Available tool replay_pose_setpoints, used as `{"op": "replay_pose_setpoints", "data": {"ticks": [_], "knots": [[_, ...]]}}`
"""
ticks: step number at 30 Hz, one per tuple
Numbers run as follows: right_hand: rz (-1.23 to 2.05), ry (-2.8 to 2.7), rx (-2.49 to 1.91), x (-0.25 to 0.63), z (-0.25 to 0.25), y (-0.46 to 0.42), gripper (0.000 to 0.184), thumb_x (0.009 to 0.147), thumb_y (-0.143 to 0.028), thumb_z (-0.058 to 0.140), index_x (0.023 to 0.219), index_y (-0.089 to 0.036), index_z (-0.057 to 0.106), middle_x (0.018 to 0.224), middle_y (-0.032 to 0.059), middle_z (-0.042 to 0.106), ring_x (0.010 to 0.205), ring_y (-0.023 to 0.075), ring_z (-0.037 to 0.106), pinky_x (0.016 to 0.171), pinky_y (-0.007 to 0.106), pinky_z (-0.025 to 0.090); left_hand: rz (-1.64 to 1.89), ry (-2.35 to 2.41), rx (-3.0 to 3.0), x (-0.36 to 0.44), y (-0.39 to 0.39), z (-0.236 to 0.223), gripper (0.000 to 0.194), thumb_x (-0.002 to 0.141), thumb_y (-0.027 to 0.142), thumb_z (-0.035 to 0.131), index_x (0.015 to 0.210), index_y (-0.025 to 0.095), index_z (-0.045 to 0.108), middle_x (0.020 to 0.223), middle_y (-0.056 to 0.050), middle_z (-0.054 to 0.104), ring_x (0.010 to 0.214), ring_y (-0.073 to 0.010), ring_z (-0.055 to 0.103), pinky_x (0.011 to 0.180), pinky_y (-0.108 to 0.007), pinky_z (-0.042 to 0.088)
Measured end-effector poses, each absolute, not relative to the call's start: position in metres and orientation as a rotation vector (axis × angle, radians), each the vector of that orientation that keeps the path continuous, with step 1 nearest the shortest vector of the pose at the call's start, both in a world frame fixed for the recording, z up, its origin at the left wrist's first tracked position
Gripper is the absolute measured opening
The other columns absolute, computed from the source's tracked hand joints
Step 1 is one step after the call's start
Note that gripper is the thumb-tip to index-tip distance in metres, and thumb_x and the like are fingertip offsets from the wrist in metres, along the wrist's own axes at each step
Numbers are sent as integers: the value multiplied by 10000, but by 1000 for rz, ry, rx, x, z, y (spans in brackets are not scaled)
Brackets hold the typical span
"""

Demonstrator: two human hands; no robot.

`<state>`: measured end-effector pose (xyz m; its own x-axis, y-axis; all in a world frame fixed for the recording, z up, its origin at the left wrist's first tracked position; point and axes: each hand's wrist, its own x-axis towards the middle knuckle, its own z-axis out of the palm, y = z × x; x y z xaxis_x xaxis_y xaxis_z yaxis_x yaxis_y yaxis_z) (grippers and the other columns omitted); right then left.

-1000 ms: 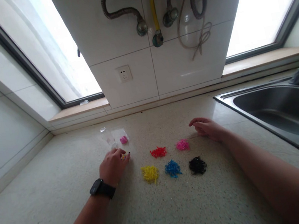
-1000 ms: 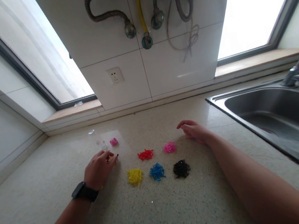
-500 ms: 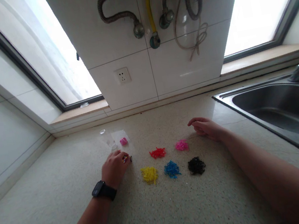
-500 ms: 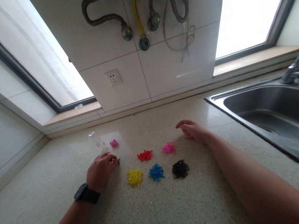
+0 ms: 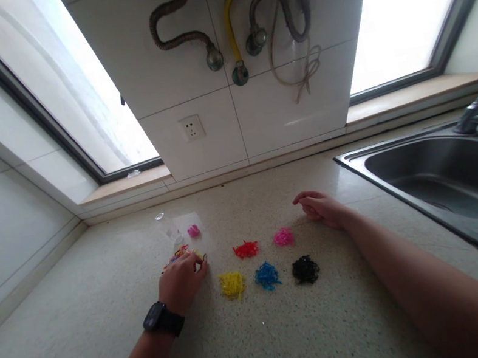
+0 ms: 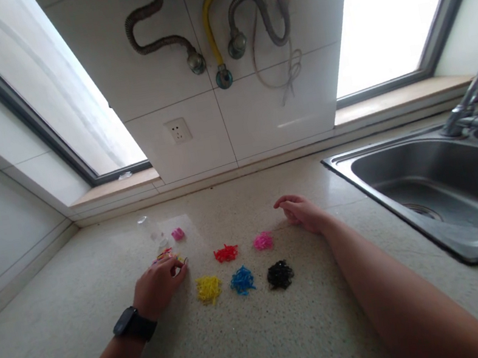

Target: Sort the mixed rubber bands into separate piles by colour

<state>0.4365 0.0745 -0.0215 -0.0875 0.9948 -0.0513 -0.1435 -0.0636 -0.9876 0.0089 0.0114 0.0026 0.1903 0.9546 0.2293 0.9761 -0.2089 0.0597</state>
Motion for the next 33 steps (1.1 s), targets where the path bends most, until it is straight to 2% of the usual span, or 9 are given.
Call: {"op": "replay_pose_setpoints", "data": {"ticks": [7,13,22,27,33], "knots": [[1402,-1124,-1060,436,-24,77,246,733,-369,689,863,-172,618,505,-102,317,436,62,231,422,239,139,-398,-1855,-2451,31,-3,16,255,935,367,500,874,229,706,848,-22,681,778,-175,641,702,-273,448],[1388,-1132,-1042,437,-27,78,197,750,-348,650,852,-182,618,503,-95,326,432,68,247,414,235,172,-587,-1627,-2841,92,-39,41,230,937,364,535,873,230,710,831,-24,671,759,-167,607,728,-283,440],[1389,-1116,-1001,438,-30,80,202,729,-330,665,853,-175,632,506,-96,347,432,64,254,406,220,173,-419,-1474,-3007,179,-37,28,187,906,346,592,873,220,726,822,-37,681,759,-184,614,689,-298,419],[1407,-1103,-978,437,-29,79,197,732,-322,663,852,-168,639,505,-94,353,437,63,250,406,221,172,-407,-1434,-3051,189,-38,24,191,923,348,578,930,232,730,827,-33,679,755,-187,612,693,-304,425],[1421,-1094,-985,436,-27,78,183,740,-308,651,850,-162,637,497,-97,354,431,62,252,409,227,169,-602,-1148,-3161,167,-73,25,161,943,228,505,969,224,663,841,-22,653,781,-170,598,689,-289,426]]}}
